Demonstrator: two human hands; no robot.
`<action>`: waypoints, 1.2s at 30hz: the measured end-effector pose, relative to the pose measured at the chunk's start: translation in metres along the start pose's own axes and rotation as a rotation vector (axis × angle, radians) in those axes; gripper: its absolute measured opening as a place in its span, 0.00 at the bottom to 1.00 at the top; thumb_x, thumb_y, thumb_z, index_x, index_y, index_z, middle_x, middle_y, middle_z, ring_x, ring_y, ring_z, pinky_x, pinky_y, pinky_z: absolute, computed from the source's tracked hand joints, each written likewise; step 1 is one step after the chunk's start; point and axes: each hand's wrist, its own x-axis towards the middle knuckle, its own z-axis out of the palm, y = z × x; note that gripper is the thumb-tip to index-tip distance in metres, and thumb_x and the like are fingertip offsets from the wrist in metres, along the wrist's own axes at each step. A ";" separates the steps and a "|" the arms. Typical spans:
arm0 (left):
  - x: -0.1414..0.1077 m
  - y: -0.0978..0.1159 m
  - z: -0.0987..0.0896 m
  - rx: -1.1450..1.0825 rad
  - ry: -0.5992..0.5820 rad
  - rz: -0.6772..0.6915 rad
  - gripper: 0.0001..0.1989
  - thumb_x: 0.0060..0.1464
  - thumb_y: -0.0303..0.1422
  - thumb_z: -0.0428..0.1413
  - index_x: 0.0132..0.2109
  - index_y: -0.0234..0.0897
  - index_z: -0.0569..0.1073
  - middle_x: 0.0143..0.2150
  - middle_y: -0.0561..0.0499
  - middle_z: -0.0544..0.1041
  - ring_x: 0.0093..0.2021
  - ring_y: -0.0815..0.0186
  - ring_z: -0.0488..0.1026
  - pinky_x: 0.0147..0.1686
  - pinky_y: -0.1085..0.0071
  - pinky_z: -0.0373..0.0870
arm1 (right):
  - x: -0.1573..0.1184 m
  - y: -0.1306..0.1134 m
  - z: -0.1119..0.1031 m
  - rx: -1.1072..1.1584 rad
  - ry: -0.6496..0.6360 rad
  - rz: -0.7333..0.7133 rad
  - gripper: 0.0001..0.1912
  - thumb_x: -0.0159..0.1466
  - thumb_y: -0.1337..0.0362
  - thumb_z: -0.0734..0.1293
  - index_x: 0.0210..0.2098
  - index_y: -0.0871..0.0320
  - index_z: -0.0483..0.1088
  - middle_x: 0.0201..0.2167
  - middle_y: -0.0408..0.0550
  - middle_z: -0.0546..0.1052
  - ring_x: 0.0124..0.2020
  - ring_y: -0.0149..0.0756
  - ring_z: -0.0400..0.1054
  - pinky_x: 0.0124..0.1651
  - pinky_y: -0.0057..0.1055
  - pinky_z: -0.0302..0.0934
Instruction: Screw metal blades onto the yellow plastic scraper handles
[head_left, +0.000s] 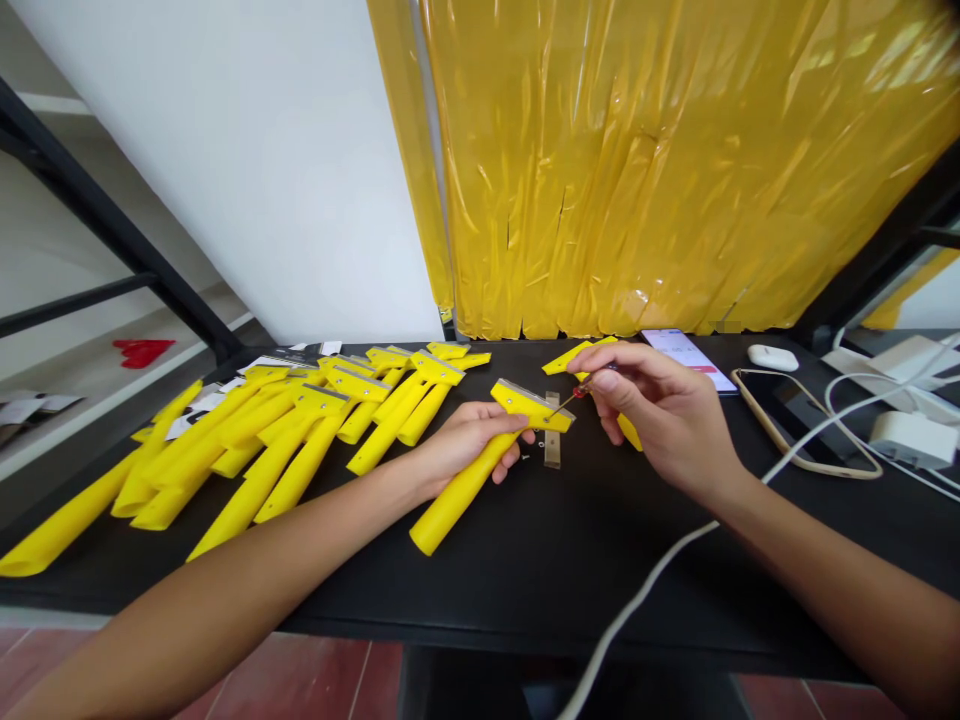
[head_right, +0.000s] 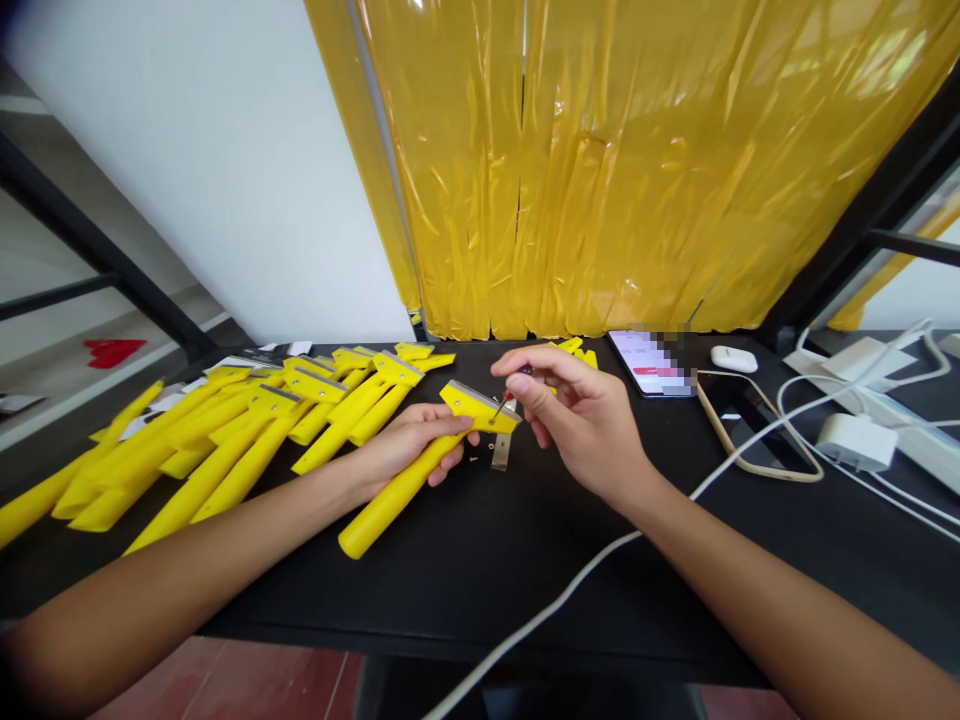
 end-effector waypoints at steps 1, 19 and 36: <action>0.000 0.000 0.000 0.003 -0.001 0.005 0.17 0.59 0.42 0.64 0.37 0.29 0.76 0.20 0.51 0.73 0.15 0.72 0.67 0.17 0.76 0.60 | 0.000 0.000 -0.001 0.004 -0.018 0.007 0.09 0.71 0.58 0.69 0.47 0.53 0.78 0.42 0.47 0.79 0.23 0.26 0.66 0.20 0.27 0.62; 0.000 -0.001 -0.001 0.053 -0.020 0.016 0.18 0.61 0.43 0.63 0.38 0.29 0.77 0.21 0.51 0.74 0.17 0.71 0.70 0.20 0.76 0.61 | -0.001 -0.001 0.004 0.138 -0.073 -0.020 0.11 0.72 0.56 0.67 0.52 0.50 0.72 0.36 0.43 0.75 0.25 0.28 0.64 0.23 0.27 0.65; 0.000 0.001 0.006 0.003 -0.011 0.000 0.12 0.60 0.37 0.64 0.36 0.30 0.76 0.22 0.52 0.74 0.17 0.71 0.69 0.17 0.76 0.67 | -0.005 -0.003 0.006 0.014 -0.030 -0.049 0.08 0.70 0.57 0.70 0.45 0.50 0.68 0.33 0.42 0.79 0.21 0.28 0.64 0.21 0.28 0.61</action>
